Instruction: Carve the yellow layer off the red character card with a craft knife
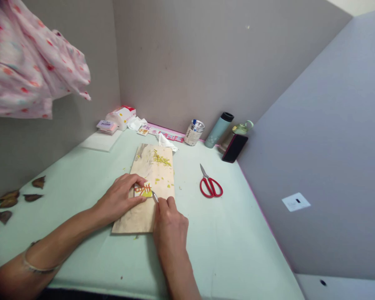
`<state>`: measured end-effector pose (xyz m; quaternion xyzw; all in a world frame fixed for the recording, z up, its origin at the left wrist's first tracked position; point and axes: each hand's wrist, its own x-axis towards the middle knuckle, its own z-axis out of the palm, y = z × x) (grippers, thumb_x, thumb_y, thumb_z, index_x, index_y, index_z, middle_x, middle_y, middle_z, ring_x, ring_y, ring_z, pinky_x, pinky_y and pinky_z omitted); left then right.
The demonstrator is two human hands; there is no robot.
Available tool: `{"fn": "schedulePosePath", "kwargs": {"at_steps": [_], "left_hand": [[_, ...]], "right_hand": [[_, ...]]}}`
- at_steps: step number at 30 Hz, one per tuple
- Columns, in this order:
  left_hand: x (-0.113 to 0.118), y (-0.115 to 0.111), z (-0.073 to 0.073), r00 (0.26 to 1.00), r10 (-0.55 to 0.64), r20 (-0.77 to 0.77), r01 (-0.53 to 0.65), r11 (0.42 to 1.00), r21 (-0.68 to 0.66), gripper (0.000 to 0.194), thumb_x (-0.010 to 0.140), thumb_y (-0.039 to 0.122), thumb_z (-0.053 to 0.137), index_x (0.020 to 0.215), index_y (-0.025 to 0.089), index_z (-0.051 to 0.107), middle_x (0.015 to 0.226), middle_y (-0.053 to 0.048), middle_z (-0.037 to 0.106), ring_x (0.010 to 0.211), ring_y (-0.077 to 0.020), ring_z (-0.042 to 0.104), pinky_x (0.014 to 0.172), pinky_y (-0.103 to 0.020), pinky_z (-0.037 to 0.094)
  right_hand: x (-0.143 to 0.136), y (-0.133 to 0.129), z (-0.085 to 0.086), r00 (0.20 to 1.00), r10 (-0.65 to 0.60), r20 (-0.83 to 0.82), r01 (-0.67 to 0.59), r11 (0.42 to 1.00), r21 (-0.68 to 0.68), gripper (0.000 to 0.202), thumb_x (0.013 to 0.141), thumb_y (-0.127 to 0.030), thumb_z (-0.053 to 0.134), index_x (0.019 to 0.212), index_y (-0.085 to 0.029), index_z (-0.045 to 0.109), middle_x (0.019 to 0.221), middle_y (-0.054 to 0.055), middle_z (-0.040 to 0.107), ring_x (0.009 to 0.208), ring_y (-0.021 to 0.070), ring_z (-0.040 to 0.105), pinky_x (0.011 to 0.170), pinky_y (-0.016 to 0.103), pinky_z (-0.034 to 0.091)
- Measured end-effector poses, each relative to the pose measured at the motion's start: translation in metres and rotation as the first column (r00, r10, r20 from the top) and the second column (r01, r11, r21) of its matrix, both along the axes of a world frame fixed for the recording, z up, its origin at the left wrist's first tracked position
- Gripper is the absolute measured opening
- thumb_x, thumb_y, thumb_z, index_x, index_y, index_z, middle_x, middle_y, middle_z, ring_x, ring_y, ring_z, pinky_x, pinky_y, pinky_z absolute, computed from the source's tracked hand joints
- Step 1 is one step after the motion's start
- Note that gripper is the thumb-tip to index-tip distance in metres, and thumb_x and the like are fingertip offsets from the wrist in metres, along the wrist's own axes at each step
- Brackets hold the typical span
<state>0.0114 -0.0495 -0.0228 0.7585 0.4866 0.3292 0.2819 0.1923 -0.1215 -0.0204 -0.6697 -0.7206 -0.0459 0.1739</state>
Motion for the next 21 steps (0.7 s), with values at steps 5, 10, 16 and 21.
{"fn": "schedulePosePath", "kwargs": {"at_steps": [5,10,16,21], "left_hand": [[0.000,0.000,0.002,1.000,-0.001,-0.002,0.001,1.000,-0.010,0.023,0.077,0.019,0.069,0.096,0.024,0.057,0.105,-0.001,0.066,0.106,-0.0260,0.055,0.096,-0.042,0.040],[0.000,-0.001,0.003,1.000,-0.003,0.000,0.003,1.000,-0.015,0.023,0.078,0.019,0.070,0.096,0.024,0.057,0.104,-0.001,0.065,0.105,-0.0260,0.056,0.096,-0.041,0.040],[-0.001,0.000,0.003,1.000,-0.001,-0.007,0.001,1.000,-0.021,0.023,0.077,0.019,0.070,0.096,0.024,0.057,0.104,-0.001,0.065,0.105,-0.0263,0.056,0.095,-0.041,0.041],[-0.002,0.002,0.003,1.000,-0.017,-0.012,0.017,1.000,-0.024,0.023,0.077,0.022,0.068,0.096,0.024,0.057,0.106,-0.001,0.065,0.106,-0.0267,0.057,0.096,-0.041,0.041]], "right_hand": [[-0.001,0.000,-0.001,0.999,0.003,0.037,-0.004,1.000,0.017,0.020,0.099,-0.022,0.048,0.095,-0.024,0.068,0.084,0.000,0.065,0.048,0.0109,0.052,0.047,0.026,0.021],[0.001,0.001,0.000,0.997,0.011,0.071,-0.012,1.000,0.012,0.019,0.099,-0.021,0.050,0.095,-0.023,0.068,0.085,0.000,0.065,0.049,0.0115,0.054,0.047,0.027,0.022],[0.017,0.009,0.008,0.991,0.104,0.087,-0.102,0.994,-0.025,0.021,0.101,-0.021,0.050,0.101,-0.025,0.070,0.086,-0.001,0.066,0.058,0.0113,0.061,0.051,0.025,0.029],[0.044,0.030,0.019,0.960,0.250,0.126,-0.242,0.968,-0.072,0.020,0.100,-0.022,0.055,0.107,-0.029,0.072,0.085,-0.001,0.067,0.066,0.0122,0.063,0.057,0.024,0.032]]}}
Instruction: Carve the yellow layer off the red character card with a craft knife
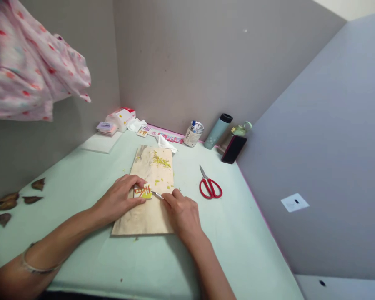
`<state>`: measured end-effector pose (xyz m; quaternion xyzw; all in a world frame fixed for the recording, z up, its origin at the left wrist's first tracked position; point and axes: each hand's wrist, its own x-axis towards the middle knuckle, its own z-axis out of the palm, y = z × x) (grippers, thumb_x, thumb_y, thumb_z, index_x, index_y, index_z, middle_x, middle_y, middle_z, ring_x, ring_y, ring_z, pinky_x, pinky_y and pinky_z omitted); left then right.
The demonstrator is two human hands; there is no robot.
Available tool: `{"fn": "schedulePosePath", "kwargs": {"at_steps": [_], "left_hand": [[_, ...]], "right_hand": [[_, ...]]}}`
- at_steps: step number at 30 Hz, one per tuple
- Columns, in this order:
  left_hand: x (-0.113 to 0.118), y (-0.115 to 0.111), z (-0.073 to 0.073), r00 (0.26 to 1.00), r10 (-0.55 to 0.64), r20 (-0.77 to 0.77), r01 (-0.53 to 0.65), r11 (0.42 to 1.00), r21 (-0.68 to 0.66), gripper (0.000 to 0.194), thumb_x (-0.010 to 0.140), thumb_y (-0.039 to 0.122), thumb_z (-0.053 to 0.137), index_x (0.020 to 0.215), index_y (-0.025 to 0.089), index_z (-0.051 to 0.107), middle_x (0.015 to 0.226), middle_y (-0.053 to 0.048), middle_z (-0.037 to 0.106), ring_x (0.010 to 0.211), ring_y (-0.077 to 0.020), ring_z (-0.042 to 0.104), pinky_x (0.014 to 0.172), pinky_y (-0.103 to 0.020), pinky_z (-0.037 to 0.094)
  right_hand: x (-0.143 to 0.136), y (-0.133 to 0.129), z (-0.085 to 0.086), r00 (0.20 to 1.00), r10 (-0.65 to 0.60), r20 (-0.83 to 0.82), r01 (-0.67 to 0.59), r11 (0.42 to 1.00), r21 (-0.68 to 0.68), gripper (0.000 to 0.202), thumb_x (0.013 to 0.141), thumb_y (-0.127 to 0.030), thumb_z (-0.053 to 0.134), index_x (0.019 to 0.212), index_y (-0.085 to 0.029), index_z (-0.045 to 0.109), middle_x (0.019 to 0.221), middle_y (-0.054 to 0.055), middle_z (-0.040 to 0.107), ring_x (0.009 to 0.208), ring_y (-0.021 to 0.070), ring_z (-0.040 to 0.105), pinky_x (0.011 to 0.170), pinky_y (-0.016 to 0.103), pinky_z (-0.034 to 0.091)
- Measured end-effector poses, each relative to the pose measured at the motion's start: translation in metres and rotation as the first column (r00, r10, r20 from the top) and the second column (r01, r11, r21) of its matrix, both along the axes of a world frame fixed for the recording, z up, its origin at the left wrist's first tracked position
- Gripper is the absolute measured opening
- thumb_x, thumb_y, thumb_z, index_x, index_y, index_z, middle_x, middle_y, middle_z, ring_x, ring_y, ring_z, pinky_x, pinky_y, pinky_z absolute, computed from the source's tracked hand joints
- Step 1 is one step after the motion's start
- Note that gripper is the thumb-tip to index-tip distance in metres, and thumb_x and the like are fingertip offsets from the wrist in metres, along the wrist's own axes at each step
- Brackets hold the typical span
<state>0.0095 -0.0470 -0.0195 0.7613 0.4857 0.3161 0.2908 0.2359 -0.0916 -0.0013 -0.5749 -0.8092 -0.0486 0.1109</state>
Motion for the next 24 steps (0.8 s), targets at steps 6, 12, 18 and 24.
{"fn": "schedulePosePath", "kwargs": {"at_steps": [6,12,18,24], "left_hand": [[-0.005,0.002,0.002,0.999,-0.051,0.003,0.051,0.999,-0.013,0.019,0.079,0.024,0.065,0.096,0.025,0.057,0.111,-0.002,0.066,0.108,-0.0267,0.057,0.099,-0.043,0.041],[-0.007,0.002,0.002,0.995,-0.096,0.013,0.096,0.995,-0.010,0.016,0.081,0.025,0.063,0.094,0.026,0.055,0.116,-0.002,0.068,0.112,-0.0269,0.057,0.104,-0.045,0.039],[-0.009,0.002,0.000,0.990,-0.140,0.022,0.140,0.990,-0.006,0.015,0.083,0.026,0.060,0.097,0.027,0.055,0.119,-0.001,0.067,0.117,-0.0270,0.054,0.106,-0.045,0.036],[-0.010,0.004,-0.001,0.990,-0.136,0.028,0.137,0.991,-0.006,0.018,0.083,0.028,0.062,0.100,0.026,0.057,0.115,-0.002,0.068,0.115,-0.0280,0.054,0.106,-0.045,0.037]], "right_hand": [[0.011,0.007,-0.001,0.995,0.089,0.036,-0.089,0.996,0.006,0.024,0.101,-0.020,0.054,0.114,-0.028,0.072,0.087,0.001,0.067,0.069,0.0132,0.061,0.061,0.025,0.033],[0.010,0.005,-0.006,0.996,0.085,0.014,-0.086,0.995,0.042,0.027,0.101,-0.016,0.051,0.113,-0.026,0.073,0.086,0.003,0.066,0.069,0.0147,0.056,0.066,0.027,0.034],[0.009,0.005,-0.005,0.994,0.081,-0.067,-0.079,0.997,0.021,0.028,0.099,-0.014,0.050,0.111,-0.025,0.073,0.092,0.005,0.066,0.073,0.0159,0.056,0.067,0.027,0.035],[0.015,0.006,0.002,0.958,0.030,-0.285,-0.048,0.997,-0.056,0.027,0.099,-0.019,0.046,0.108,-0.023,0.072,0.092,0.005,0.063,0.077,0.0159,0.060,0.067,0.025,0.040]]}}
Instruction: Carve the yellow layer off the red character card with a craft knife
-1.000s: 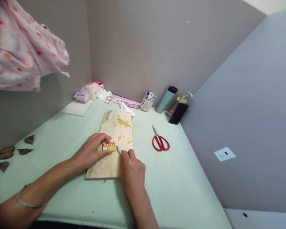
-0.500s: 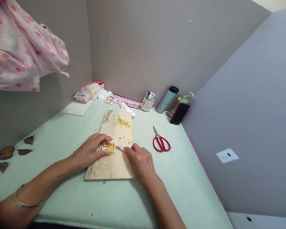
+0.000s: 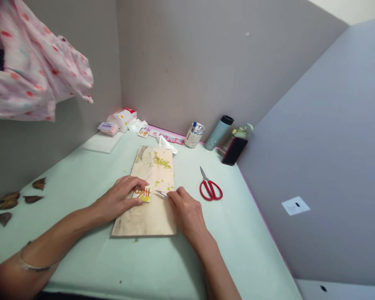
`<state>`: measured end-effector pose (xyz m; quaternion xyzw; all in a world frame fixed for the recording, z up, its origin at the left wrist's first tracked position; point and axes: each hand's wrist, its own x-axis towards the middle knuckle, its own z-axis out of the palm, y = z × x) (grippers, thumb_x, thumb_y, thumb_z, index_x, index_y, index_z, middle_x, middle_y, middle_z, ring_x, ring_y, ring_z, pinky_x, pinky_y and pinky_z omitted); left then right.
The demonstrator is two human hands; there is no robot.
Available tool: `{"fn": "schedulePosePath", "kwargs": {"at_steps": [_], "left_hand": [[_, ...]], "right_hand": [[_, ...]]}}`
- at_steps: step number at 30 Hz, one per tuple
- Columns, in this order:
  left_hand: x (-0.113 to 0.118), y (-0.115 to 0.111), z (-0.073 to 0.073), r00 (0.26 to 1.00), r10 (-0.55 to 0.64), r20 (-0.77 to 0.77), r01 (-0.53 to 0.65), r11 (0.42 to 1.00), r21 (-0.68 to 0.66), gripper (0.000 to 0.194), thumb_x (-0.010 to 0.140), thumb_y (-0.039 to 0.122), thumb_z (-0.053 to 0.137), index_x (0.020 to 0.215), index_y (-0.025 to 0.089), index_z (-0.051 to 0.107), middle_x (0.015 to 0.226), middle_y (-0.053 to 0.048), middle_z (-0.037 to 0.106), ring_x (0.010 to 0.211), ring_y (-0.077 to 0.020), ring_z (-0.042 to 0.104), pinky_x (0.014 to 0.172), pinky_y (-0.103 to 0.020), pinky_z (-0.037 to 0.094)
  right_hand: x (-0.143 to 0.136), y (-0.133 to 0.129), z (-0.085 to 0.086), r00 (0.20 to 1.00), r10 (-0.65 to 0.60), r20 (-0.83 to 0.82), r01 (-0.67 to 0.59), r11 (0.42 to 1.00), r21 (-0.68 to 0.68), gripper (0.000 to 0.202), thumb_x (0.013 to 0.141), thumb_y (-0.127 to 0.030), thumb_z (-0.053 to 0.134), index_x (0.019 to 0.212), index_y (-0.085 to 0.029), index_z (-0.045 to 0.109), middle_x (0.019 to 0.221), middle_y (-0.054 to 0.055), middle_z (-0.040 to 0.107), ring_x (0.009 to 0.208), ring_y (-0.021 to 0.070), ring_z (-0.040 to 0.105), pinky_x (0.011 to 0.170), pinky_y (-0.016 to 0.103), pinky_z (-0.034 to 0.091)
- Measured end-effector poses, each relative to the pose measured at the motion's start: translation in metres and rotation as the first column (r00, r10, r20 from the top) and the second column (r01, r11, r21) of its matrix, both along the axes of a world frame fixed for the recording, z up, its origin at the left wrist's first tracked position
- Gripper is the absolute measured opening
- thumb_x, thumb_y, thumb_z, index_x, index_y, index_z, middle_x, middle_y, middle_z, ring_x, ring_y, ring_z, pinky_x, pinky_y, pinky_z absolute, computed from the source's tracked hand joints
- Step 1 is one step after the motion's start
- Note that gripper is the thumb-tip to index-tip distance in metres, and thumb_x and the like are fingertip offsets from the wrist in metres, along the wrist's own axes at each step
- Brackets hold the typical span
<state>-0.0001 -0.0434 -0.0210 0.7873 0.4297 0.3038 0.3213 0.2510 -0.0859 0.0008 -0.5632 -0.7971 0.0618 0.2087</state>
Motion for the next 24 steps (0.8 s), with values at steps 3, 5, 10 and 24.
{"fn": "schedulePosePath", "kwargs": {"at_steps": [3,5,10,24], "left_hand": [[0.001,0.000,0.001,1.000,0.019,0.000,-0.019,1.000,-0.013,0.020,0.082,0.029,0.063,0.101,0.026,0.058,0.113,-0.003,0.068,0.114,-0.0288,0.055,0.105,-0.046,0.038],[0.002,-0.001,0.002,0.999,0.039,0.000,-0.038,0.999,-0.023,0.021,0.081,0.029,0.064,0.102,0.026,0.059,0.113,-0.004,0.067,0.115,-0.0293,0.055,0.104,-0.046,0.039],[0.002,-0.002,0.002,0.996,0.087,0.016,-0.086,0.996,-0.033,0.025,0.078,0.029,0.064,0.102,0.025,0.059,0.111,-0.004,0.065,0.113,-0.0296,0.055,0.101,-0.045,0.043],[0.004,0.000,0.000,0.991,0.127,0.032,-0.125,0.991,-0.054,0.025,0.075,0.031,0.065,0.099,0.025,0.058,0.108,-0.004,0.065,0.109,-0.0305,0.055,0.096,-0.045,0.045]], "right_hand": [[-0.002,0.005,0.006,0.987,-0.047,-0.157,0.038,0.997,-0.065,0.024,0.097,-0.024,0.048,0.104,-0.020,0.071,0.091,0.004,0.065,0.074,0.0149,0.059,0.068,0.025,0.043],[-0.009,0.010,0.009,0.968,-0.061,-0.245,0.031,0.991,-0.127,0.020,0.094,-0.027,0.053,0.101,-0.020,0.071,0.089,0.003,0.067,0.072,0.0145,0.059,0.066,0.024,0.045],[-0.040,0.024,0.011,0.933,-0.093,-0.347,-0.004,0.963,-0.270,0.016,0.086,-0.028,0.062,0.094,-0.019,0.072,0.070,-0.003,0.064,0.062,0.0119,0.056,0.056,0.021,0.041],[-0.055,0.034,0.005,0.950,-0.188,-0.249,0.125,0.960,-0.251,0.024,0.097,-0.038,0.064,0.089,-0.016,0.066,0.088,0.001,0.067,0.079,0.0148,0.064,0.078,0.034,0.053]]}}
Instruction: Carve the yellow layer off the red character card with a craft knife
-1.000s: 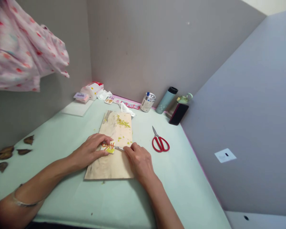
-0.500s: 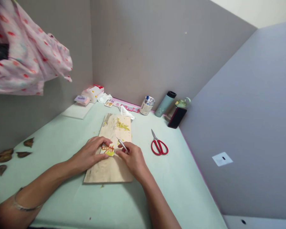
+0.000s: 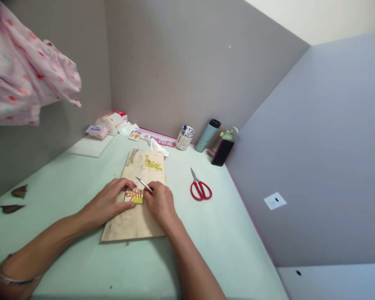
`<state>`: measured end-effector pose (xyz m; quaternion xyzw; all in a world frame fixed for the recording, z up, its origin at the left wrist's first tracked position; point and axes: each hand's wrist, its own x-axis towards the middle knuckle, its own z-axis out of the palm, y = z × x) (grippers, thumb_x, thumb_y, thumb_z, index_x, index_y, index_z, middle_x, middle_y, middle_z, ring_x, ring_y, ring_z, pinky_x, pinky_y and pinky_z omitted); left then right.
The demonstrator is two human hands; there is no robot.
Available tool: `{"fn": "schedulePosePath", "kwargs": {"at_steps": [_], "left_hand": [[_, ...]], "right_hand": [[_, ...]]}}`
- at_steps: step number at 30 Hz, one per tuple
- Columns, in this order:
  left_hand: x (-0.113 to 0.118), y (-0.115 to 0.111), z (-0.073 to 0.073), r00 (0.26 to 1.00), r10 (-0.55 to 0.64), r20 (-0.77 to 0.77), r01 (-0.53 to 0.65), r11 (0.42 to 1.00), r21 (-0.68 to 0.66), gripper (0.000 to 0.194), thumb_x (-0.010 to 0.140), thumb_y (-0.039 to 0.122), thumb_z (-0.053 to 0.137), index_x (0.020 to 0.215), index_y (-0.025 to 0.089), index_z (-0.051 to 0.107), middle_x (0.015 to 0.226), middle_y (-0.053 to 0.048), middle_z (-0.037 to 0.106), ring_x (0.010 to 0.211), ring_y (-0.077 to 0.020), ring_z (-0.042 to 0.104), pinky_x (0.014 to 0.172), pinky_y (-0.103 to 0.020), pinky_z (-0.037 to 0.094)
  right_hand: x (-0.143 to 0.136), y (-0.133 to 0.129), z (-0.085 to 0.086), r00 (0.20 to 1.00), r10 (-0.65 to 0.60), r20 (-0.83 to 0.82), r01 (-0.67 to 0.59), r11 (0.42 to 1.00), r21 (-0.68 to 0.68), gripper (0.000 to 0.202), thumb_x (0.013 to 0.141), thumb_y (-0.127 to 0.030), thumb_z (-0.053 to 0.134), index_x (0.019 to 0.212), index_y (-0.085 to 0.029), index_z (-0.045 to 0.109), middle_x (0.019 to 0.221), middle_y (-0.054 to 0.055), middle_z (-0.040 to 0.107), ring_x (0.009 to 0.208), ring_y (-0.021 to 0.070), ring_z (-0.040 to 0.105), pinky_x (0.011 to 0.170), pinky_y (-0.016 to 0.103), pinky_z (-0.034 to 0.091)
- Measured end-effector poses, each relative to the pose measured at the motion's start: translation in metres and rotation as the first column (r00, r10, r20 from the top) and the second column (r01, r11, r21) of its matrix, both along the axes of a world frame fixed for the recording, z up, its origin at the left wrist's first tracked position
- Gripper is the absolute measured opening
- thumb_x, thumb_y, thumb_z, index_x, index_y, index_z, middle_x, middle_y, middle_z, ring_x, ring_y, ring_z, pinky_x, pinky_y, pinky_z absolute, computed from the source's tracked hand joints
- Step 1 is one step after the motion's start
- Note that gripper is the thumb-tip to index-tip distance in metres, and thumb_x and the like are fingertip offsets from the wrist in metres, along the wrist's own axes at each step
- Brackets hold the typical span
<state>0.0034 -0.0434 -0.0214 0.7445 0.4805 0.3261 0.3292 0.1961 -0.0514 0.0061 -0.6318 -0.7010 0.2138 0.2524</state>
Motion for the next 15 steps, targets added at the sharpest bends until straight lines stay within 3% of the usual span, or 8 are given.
{"fn": "schedulePosePath", "kwargs": {"at_steps": [7,15], "left_hand": [[0.000,-0.001,0.002,1.000,0.006,-0.011,-0.006,1.000,-0.007,0.026,0.075,0.031,0.067,0.098,0.024,0.058,0.107,-0.004,0.064,0.108,-0.0299,0.055,0.097,-0.045,0.045],[0.002,-0.002,0.003,1.000,0.012,-0.020,-0.012,1.000,0.002,0.026,0.076,0.035,0.064,0.099,0.024,0.057,0.108,-0.004,0.063,0.108,-0.0300,0.054,0.096,-0.045,0.044]], "right_hand": [[0.034,-0.017,-0.002,0.998,-0.039,-0.052,0.043,0.997,0.066,0.021,0.093,-0.029,0.056,0.104,-0.019,0.071,0.096,0.005,0.070,0.080,0.0163,0.061,0.074,0.028,0.047],[0.010,-0.017,0.001,0.999,0.045,-0.001,-0.045,0.999,-0.020,0.010,0.084,-0.029,0.069,0.078,-0.021,0.069,0.077,-0.002,0.067,0.069,0.0134,0.058,0.061,0.023,0.039]]}}
